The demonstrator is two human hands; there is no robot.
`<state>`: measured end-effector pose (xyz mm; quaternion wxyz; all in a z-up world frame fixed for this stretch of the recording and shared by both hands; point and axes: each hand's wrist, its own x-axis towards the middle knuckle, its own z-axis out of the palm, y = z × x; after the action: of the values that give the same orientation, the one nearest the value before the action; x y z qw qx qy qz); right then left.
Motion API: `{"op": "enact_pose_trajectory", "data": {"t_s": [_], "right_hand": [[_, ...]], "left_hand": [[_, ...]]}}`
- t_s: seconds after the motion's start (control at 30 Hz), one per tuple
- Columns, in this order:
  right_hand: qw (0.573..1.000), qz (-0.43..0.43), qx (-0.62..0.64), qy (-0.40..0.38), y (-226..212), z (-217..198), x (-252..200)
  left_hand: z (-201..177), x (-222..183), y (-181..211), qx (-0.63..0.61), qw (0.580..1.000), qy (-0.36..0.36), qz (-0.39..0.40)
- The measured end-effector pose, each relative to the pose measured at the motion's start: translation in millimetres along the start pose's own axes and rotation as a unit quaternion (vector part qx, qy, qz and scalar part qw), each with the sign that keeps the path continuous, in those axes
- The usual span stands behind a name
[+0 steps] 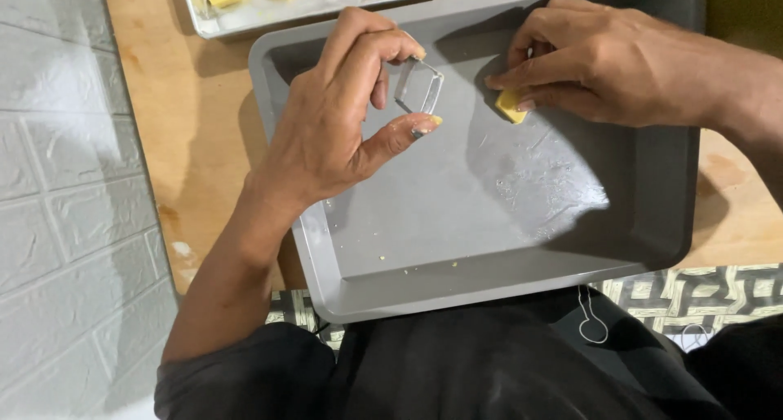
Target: Cutting small square shapes from dough using a metal cutter and arranging them neatly in a tray.
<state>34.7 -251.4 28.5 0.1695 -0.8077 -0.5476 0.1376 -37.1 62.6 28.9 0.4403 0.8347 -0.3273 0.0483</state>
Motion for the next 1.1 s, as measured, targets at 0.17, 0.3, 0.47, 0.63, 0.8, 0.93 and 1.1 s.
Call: {"op": "enact_pose_trajectory", "data": {"t_s": [0.17, 0.3, 0.47, 0.63, 0.8, 0.93, 1.1], "right_hand": [[0.999, 0.026, -0.012, -0.045, 1.4, -2.3, -0.4], [0.999, 0.018, -0.01, -0.04, 1.7, -3.1, 0.3], [0.996, 0.04, 0.009, -0.073, -2.0, -6.7, 6.6], [0.996, 0.034, 0.014, -0.076, -3.9, -7.6, 9.4], [0.995, 0.043, 0.002, -0.093, -6.0, -8.9, 10.8], [0.994, 0.044, 0.006, -0.095, -7.0, -8.8, 12.0], [0.989, 0.074, 0.02, -0.123, -11.3, -11.0, 11.6]], "left_hand": [[1.5, 0.5, 0.1, -0.001, 1.0, 0.0, -0.001], [2.0, 1.5, 1.1, -0.005, 1.0, -0.007, -0.014], [1.5, 0.8, 0.7, 0.004, 1.0, 0.0, -0.002], [1.1, 1.0, 1.9, 0.005, 1.0, -0.002, -0.007], [1.5, 1.4, 1.6, 0.01, 1.0, -0.004, -0.004], [1.6, 1.4, 0.9, 0.013, 1.0, -0.003, 0.001], [2.7, 1.0, -0.4, 0.021, 1.0, 0.004, 0.01]]}}
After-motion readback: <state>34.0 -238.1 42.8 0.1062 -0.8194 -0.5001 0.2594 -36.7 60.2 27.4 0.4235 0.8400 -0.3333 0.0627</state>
